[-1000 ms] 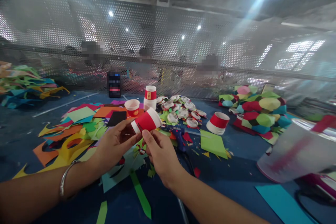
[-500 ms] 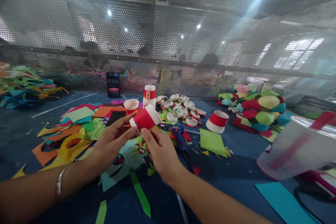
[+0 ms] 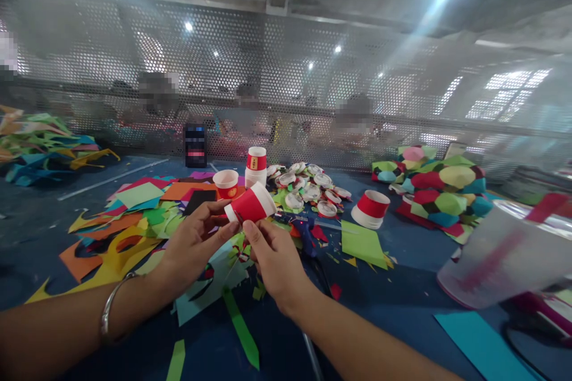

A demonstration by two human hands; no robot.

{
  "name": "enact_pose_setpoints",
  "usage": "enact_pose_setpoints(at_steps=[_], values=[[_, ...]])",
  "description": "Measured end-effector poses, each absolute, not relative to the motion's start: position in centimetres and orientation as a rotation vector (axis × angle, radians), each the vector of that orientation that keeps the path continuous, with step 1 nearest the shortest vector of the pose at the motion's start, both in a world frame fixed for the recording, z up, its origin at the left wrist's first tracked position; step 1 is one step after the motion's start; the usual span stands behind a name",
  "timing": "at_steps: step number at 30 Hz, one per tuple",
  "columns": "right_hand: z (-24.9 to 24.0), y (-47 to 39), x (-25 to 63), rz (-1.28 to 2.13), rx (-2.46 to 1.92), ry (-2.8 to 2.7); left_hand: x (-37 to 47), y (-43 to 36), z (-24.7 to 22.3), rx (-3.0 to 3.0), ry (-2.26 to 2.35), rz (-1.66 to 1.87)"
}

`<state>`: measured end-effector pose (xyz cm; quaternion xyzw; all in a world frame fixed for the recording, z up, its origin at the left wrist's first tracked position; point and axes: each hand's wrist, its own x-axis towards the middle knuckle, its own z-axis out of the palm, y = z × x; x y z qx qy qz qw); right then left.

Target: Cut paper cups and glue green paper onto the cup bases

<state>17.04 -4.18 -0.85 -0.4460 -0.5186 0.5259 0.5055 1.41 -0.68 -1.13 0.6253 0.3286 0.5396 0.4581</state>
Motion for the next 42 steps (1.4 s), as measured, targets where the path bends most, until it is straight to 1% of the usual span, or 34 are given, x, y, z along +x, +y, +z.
enact_pose_setpoints(at_steps=[9,19,28,42], values=[[-0.70,-4.43,16.81,1.270,-1.038,-1.227,1.72,-1.35,-0.70,1.593,0.816,1.357],[-0.75,-4.56,16.88,1.178,-1.099,-1.277,1.72,-1.61,-0.82,1.638,0.818,1.364],[-0.53,-4.59,16.73,1.259,-1.044,-1.217,1.49,-1.39,-1.08,1.719,0.844,1.397],[-0.41,-4.34,16.84,1.126,-1.171,-1.297,1.71,-1.08,-1.44,1.659,0.848,1.359]])
